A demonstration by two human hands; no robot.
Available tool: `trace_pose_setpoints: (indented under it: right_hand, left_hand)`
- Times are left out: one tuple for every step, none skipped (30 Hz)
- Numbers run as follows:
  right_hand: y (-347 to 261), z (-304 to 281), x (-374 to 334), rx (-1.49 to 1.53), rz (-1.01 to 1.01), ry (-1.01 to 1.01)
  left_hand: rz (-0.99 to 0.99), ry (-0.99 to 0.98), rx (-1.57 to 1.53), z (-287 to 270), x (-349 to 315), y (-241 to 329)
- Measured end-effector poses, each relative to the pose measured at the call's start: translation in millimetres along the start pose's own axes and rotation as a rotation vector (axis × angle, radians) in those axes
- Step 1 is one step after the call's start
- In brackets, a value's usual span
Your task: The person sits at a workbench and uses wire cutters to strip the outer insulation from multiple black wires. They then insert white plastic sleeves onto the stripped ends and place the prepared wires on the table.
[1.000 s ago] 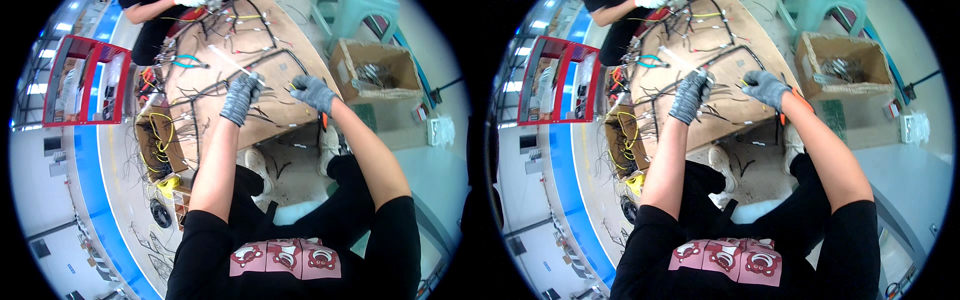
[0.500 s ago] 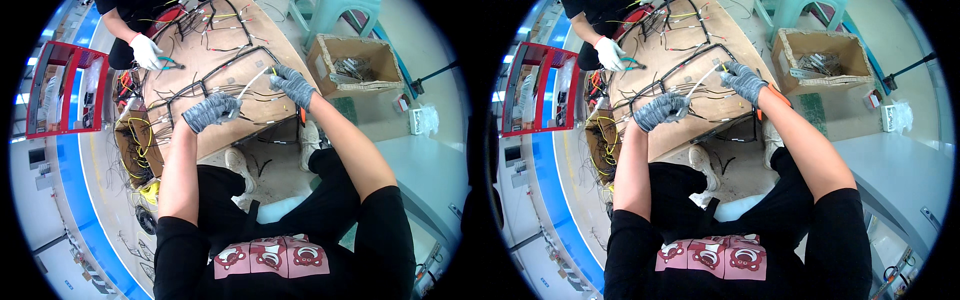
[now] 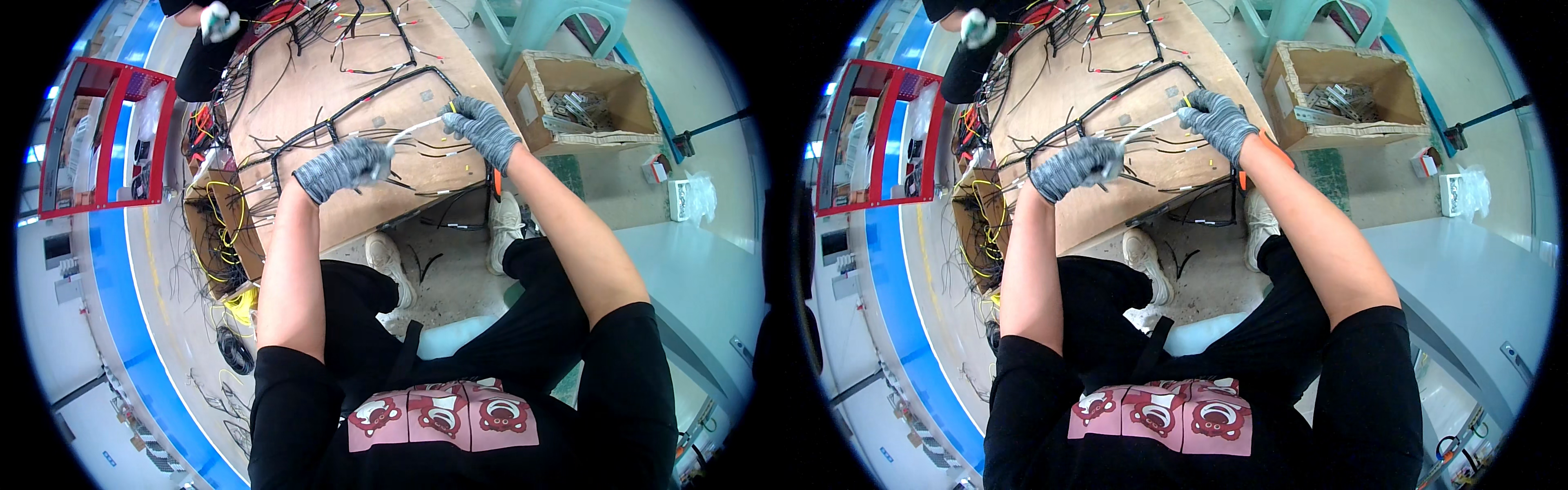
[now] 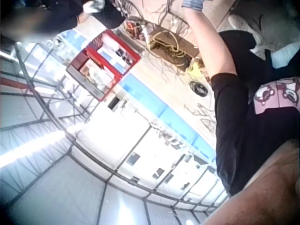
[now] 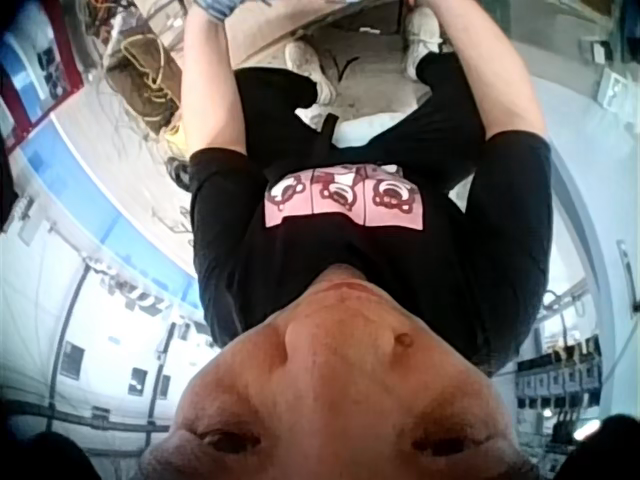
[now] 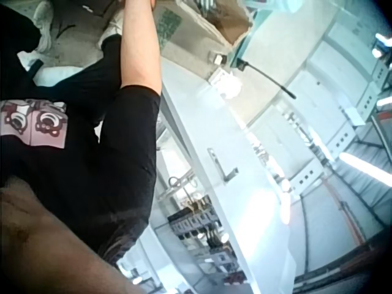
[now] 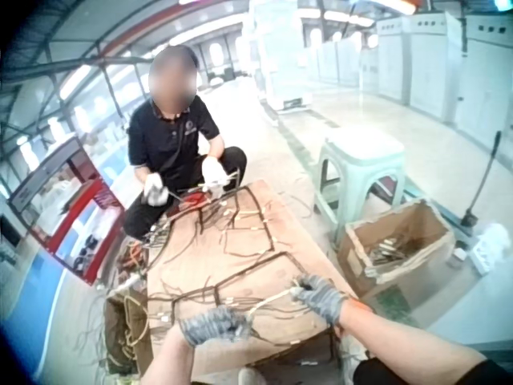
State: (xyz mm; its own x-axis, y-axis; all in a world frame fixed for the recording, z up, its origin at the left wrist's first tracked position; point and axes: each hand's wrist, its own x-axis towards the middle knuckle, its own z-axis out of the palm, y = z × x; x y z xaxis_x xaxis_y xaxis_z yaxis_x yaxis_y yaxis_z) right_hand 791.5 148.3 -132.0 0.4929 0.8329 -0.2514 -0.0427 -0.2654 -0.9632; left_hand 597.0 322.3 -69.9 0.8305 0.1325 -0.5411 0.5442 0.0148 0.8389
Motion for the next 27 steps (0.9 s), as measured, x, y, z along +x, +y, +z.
trace_pose_setpoints:
  right_hand:
    - [-0.3,-0.5,-0.7,0.017,0.003,0.01]
    - [-1.3,-2.9,-2.2,0.035,0.005,0.027]
    - [-3.8,-0.8,-1.6,0.054,0.002,0.028]
    - [-4.4,1.0,-0.6,0.088,0.01,0.039]
    - [-0.9,-1.4,0.6,0.12,0.024,0.061]
    - [-0.8,0.5,2.6,0.152,0.031,0.069]
    - [-1.1,1.7,3.6,0.199,0.028,0.059]
    - [-0.2,3.6,4.2,0.211,0.026,0.049]
    - [0.9,0.9,2.3,0.222,0.025,0.054]
    - [1.5,-1.2,1.2,0.233,0.024,0.059]
    - [1.4,-0.1,-0.2,0.214,0.04,0.069]
    - [1.9,0.8,0.2,0.215,0.025,0.054]
    - [2.4,1.6,1.3,0.216,0.01,0.038]
    - [3.3,1.3,1.8,0.216,-0.004,0.025]
    - [4.6,1.7,2.2,0.212,0.002,0.028]
    - [6.6,1.7,1.5,0.237,-0.002,0.022]
    - [7.6,0.6,1.4,0.263,-0.01,0.019]
    - [8.2,-0.9,1.5,0.289,-0.018,0.017]
    - [8.5,-3.0,1.8,0.284,-0.011,0.025]
    - [7.3,-0.8,2.0,0.284,-0.004,0.021]
    - [6.8,1.3,2.2,0.284,0.003,0.017]
    - [7.5,2.5,4.0,0.261,-0.012,0.0]
    - [8.5,2.2,6.3,0.238,-0.025,-0.012]
    - [9.8,2.2,7.3,0.214,-0.038,-0.025]
    - [12.0,3.4,6.9,0.209,-0.042,-0.019]
    - [10.6,5.7,5.7,0.203,-0.046,-0.012]
    - [9.0,7.3,4.4,0.197,-0.051,-0.004]
  left_hand:
    - [0.009,0.138,-0.004,3.6,3.6,7.2]
    - [0.02,0.271,-0.004,7.7,6.4,18.5]
    - [0.223,0.101,-0.361,-14.0,9.3,14.7]
    - [0.396,0.156,-0.805,-14.7,18.8,3.3]
    - [0.406,0.232,-0.88,-12.9,26.9,2.8]
    - [0.422,0.325,-0.953,-15.1,30.0,0.0]
    - [0.377,0.322,-0.795,-19.1,42.0,-16.6]
    - [0.328,0.317,-0.639,-21.3,54.3,-33.9]
    - [0.284,0.324,-0.492,-4.1,51.4,-29.6]
    - [0.289,0.37,-0.313,9.8,53.2,-28.8]
    - [0.277,0.376,-0.153,19.7,56.3,-26.9]
    - [0.264,0.38,0.008,27.6,58.9,-24.5]
    - [0.262,0.41,0.131,33.2,60.5,-21.9]
    - [0.217,0.393,0.217,36.7,62.0,-19.8]
    - [0.172,0.377,0.303,39.4,62.9,-17.7]
    - [0.127,0.36,0.389,41.5,63.7,-15.6]
    - [0.122,0.394,0.474,45.6,57.2,-4.6]
    - [0.145,0.414,0.491,47.7,59.7,-2.6]
    - [0.169,0.433,0.509,50.1,62.8,-1.0]
    - [0.185,0.462,0.527,50.6,61.2,-1.5]
    - [0.285,0.45,0.418,50.2,63.0,-8.6]
    - [0.26,0.412,0.332,49.1,66.1,-10.4]
    - [0.237,0.368,0.245,49.8,69.0,-5.7]
    - [0.213,0.325,0.158,51.2,69.9,-2.6]
    - [0.105,0.281,0.053,50.4,69.6,0.4]
    - [0.096,0.291,-0.002,49.9,68.0,3.0]
    - [0.087,0.3,-0.057,48.8,66.4,4.2]
